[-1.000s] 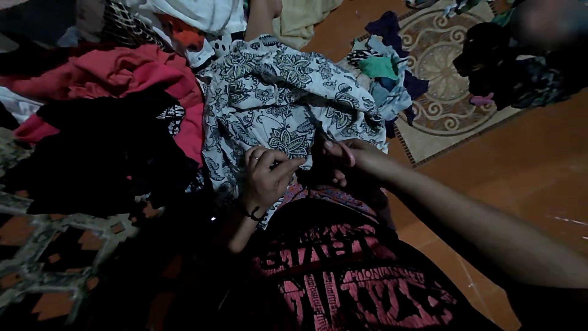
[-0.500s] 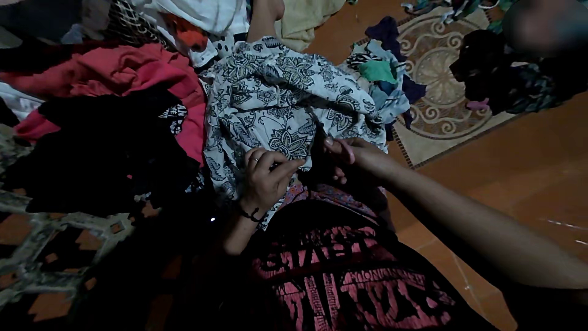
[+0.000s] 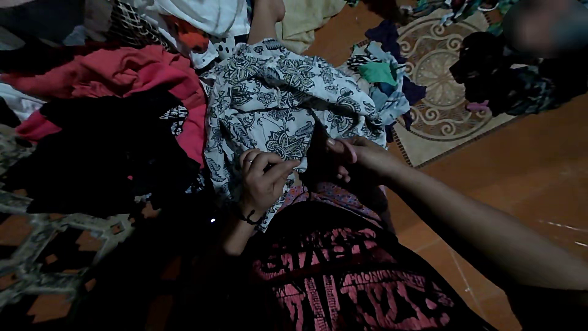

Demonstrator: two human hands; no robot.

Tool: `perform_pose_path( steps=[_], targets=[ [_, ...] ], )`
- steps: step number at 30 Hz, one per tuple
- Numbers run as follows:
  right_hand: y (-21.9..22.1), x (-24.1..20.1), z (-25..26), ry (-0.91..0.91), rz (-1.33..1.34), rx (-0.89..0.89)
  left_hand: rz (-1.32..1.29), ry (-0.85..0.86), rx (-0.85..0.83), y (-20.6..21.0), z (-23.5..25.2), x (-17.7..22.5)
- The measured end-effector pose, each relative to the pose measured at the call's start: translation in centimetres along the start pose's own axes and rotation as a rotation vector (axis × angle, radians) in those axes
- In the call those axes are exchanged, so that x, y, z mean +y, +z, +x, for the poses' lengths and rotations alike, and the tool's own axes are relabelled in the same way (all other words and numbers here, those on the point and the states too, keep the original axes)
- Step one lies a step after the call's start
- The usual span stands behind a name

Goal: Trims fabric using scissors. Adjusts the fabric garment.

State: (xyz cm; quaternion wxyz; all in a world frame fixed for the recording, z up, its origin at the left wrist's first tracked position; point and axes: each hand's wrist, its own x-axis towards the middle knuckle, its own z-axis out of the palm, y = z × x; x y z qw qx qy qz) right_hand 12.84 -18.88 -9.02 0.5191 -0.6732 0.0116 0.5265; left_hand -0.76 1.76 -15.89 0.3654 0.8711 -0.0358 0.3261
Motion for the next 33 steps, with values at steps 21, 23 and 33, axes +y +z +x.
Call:
perform_pose_path(
  steps=[21, 23, 33],
  targets=[
    [-8.7, -2.6, -2.2, -0.173, -0.545, -0.457, -0.066, -0.233, -0.171, -3.7, 0.4, -2.1],
    [-10.5, -3.1, -3.3, -0.292, -0.538, -0.237, -0.034, -0.270, -0.179, -4.5, 1.7, -2.7],
    [-4.0, 3.8, 0.7, -0.579, -0.861, 0.569, 0.438, -0.025, -0.760, 2.5, 17.6, -9.0]
  ],
)
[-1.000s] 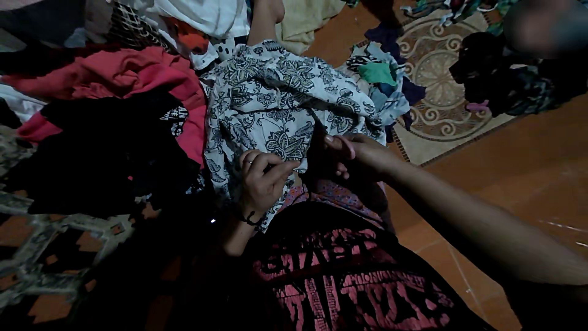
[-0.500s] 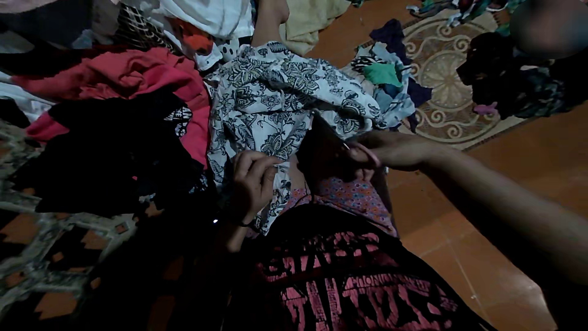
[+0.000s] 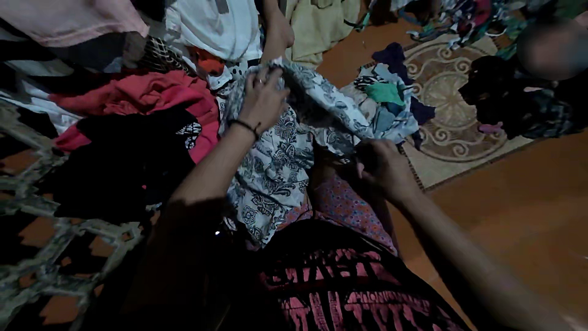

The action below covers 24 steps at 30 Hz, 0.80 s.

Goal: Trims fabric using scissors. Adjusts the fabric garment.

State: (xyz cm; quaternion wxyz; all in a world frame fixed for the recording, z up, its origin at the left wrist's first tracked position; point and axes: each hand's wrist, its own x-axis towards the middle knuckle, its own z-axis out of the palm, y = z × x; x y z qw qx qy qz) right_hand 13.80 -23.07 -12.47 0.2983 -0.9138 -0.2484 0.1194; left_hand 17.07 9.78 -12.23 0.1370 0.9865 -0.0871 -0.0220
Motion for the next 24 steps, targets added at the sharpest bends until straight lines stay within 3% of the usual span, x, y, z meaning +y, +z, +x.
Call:
perform_pose_path(
  steps=[4, 7, 9, 12, 15, 19, 24],
  targets=[
    [0.3, 1.0, 0.5, 0.058, 0.101, 0.036, -0.004, -0.171, -0.008, -2.5, 6.0, -2.4],
    [0.3, 2.2, 0.8, 0.026, 0.137, 0.035, 0.060, -0.237, -0.032, -1.9, 6.9, -1.4],
    [-0.1, 3.0, 0.8, 0.014, 0.166, 0.026, -0.040, -0.194, 0.064, -1.4, 4.4, 0.9],
    [-0.5, 4.5, 0.7, -0.007, 0.214, 0.038, -0.183, -0.251, 0.015, -0.6, -2.3, 4.4],
    [-1.3, 5.5, 1.1, 0.061, 0.239, 0.052, -0.202, -0.277, -0.006, 1.3, -5.2, 3.5],
    [-3.2, 5.4, 1.5, 0.103, 0.294, 0.113, -0.315, -0.333, 0.015, -0.7, -7.1, 2.7],
    [-3.6, 4.2, -0.9, 0.103, 0.285, -0.047, -0.373, -0.504, -0.225, -2.9, -12.3, 5.3]
  ],
)
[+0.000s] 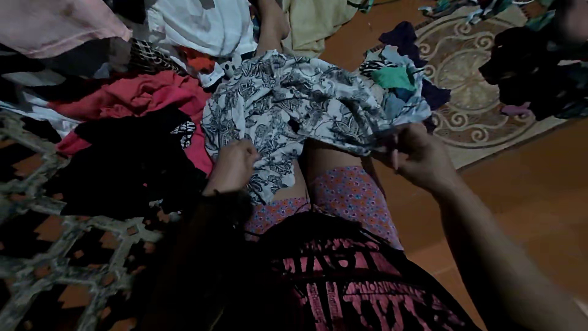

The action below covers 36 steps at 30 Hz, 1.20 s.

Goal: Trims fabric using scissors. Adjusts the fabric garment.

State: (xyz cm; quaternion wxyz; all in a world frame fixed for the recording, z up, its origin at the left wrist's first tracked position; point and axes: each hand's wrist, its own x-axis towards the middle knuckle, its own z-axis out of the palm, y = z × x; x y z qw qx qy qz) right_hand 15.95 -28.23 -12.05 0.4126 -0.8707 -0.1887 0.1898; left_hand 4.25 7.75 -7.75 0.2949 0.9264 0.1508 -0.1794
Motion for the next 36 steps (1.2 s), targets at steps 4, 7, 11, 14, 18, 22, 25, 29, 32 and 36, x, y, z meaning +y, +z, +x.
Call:
perform_pose_path(
  steps=[4, 7, 11, 14, 18, 22, 25, 29, 32, 36],
  targets=[
    [1.7, 1.1, -0.8, -0.049, -0.059, 0.088, 0.080, 0.004, 0.024, 2.0, -1.5, 1.3],
    [0.9, -0.1, -1.3, -0.100, 0.050, 0.200, -0.019, 0.273, 0.235, 3.6, -0.9, 3.4],
    [0.0, -2.9, -3.5, 0.091, 0.470, -0.279, -0.573, 0.080, -0.251, 6.5, 0.4, 6.5],
    [0.3, -2.6, -4.0, 0.255, 0.629, -0.635, -1.473, -0.398, -0.519, 9.9, 1.5, 7.2],
    [0.3, -3.5, -2.0, 0.453, 0.592, -0.749, -1.792, -0.532, -0.144, 11.8, 3.1, 7.5],
    [0.1, -4.5, 1.7, 0.449, 0.512, -0.794, -1.861, -0.542, -0.006, 11.4, 2.2, 8.4],
    [0.4, -4.6, 3.7, 0.428, 0.463, -0.808, -1.847, -0.568, -0.023, 11.2, 1.3, 8.2],
    [1.2, -5.4, 4.7, 0.479, 0.477, -0.796, -1.886, -0.586, -0.075, 11.4, 0.8, 8.1],
    [1.8, -5.9, 5.2, 0.477, 0.447, -0.775, -1.889, -0.556, -0.149, 11.3, 0.5, 8.0],
    [2.2, -5.9, 5.6, 0.472, 0.427, -0.770, -1.869, -0.535, -0.176, 11.5, 0.4, 7.8]
  ],
)
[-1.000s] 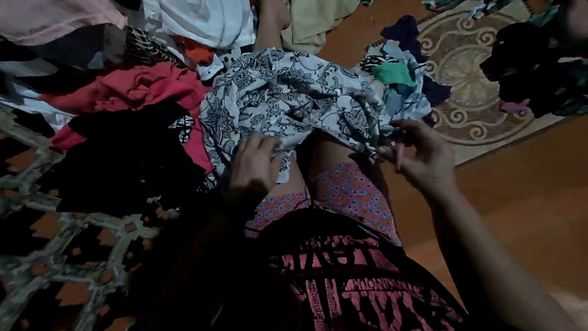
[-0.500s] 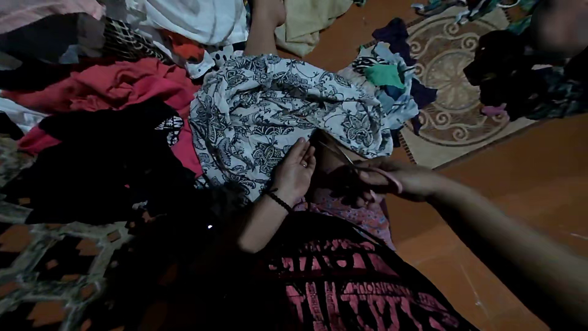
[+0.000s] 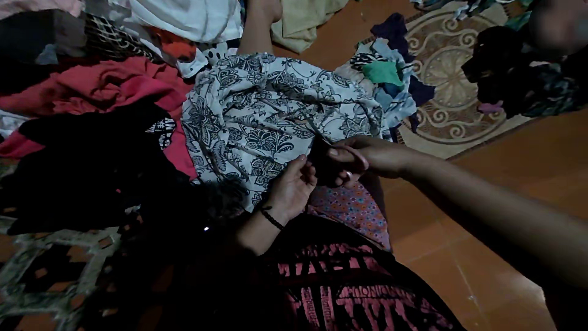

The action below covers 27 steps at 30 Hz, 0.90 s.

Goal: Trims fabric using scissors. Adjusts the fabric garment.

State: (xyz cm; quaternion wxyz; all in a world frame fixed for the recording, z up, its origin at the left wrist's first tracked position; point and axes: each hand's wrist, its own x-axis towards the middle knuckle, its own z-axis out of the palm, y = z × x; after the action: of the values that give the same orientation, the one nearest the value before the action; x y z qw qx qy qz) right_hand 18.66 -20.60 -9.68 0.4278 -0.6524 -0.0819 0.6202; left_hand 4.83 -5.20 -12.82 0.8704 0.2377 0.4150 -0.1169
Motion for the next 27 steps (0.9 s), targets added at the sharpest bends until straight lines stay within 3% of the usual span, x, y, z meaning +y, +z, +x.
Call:
perform_pose_path(
  steps=[14, 27],
  targets=[
    [1.9, 0.3, 0.7, -0.082, -0.033, 0.121, -0.025, 0.002, 0.003, -0.3, -0.3, -0.2],
    [2.6, -0.4, 0.9, -0.016, 0.093, 0.134, -0.023, 0.014, -0.008, -0.4, -0.8, -0.2]
  ],
)
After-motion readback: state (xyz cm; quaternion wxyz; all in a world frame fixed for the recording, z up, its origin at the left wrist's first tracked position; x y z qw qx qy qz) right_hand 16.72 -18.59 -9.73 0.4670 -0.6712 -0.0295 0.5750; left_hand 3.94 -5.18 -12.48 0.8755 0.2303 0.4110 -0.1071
